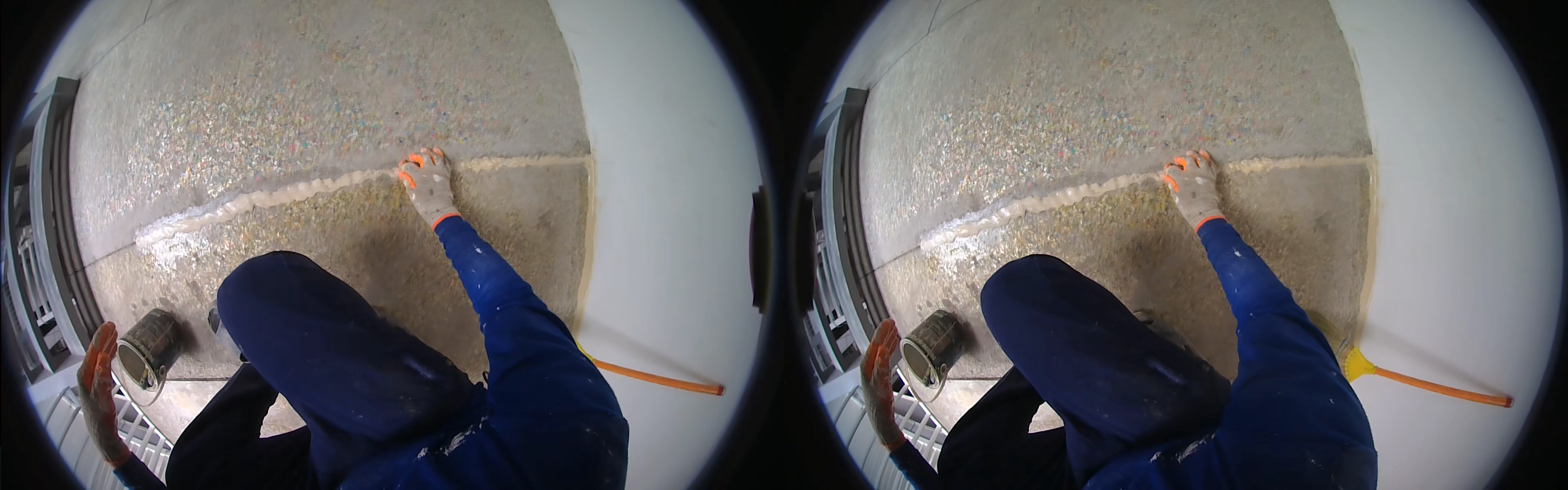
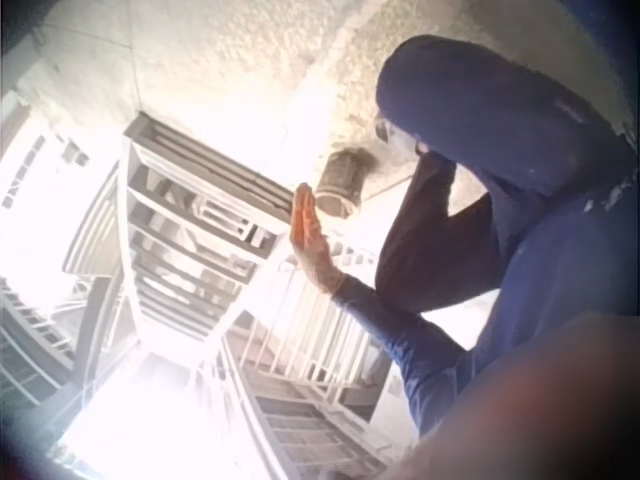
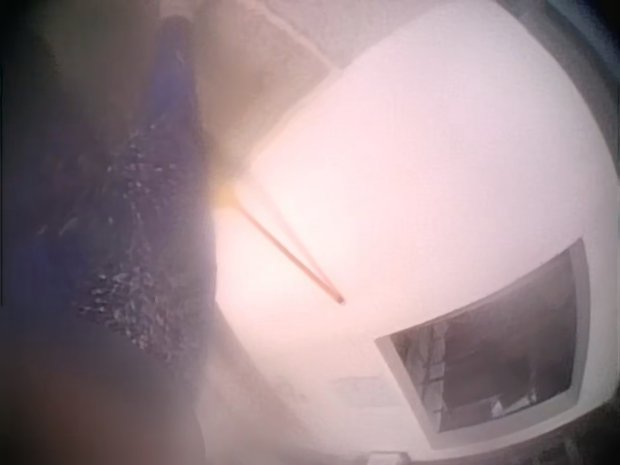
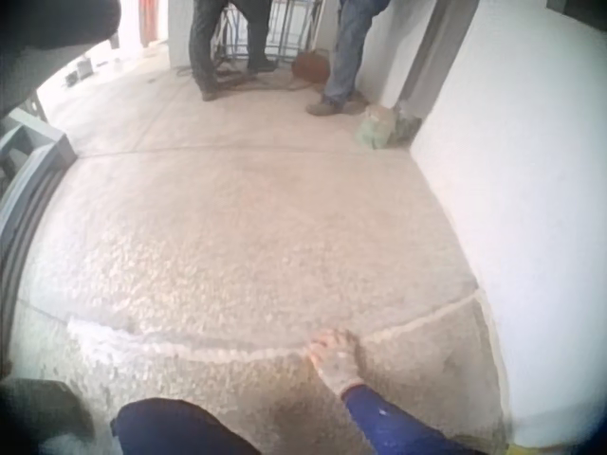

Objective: The person applies a beige grout-like material into floor tile joints using gloved hands. They repeatedly press and smooth the material along the seams, occasionally retrieving more from a nearby bucket.

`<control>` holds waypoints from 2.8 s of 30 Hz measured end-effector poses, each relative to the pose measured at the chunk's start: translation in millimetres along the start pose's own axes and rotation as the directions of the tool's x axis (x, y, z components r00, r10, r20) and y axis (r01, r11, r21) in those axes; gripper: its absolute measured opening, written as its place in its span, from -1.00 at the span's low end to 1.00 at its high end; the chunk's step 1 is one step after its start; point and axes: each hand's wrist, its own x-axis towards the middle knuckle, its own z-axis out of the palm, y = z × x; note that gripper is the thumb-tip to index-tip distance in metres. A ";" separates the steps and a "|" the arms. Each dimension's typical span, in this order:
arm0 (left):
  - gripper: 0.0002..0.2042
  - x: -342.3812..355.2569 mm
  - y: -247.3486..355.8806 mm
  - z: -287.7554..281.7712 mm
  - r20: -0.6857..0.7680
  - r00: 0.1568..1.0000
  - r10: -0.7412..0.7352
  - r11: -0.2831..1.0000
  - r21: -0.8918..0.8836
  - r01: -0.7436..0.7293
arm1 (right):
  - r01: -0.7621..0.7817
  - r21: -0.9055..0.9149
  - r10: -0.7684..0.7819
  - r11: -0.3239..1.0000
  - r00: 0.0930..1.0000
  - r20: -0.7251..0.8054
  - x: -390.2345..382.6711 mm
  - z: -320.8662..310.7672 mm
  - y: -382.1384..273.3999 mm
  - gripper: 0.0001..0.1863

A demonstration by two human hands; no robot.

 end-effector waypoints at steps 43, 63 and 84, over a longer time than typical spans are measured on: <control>-0.54 21.3 12.9 -14.1 -0.003 0.987 -0.163 0.986 0.035 0.163 | -0.275 0.079 0.283 0.958 0.951 -0.120 -37.4 -10.2 -23.5 -0.24; -0.56 29.1 -29.2 -28.0 0.050 0.998 -0.042 0.999 0.011 0.041 | -0.505 -0.247 0.555 0.827 0.805 0.210 -57.0 -43.1 48.1 -0.16; -0.49 36.4 -10.5 -29.7 0.094 0.994 -0.058 0.991 0.129 0.046 | -0.565 -0.064 0.568 0.822 0.810 0.148 -83.5 -8.1 57.7 -0.23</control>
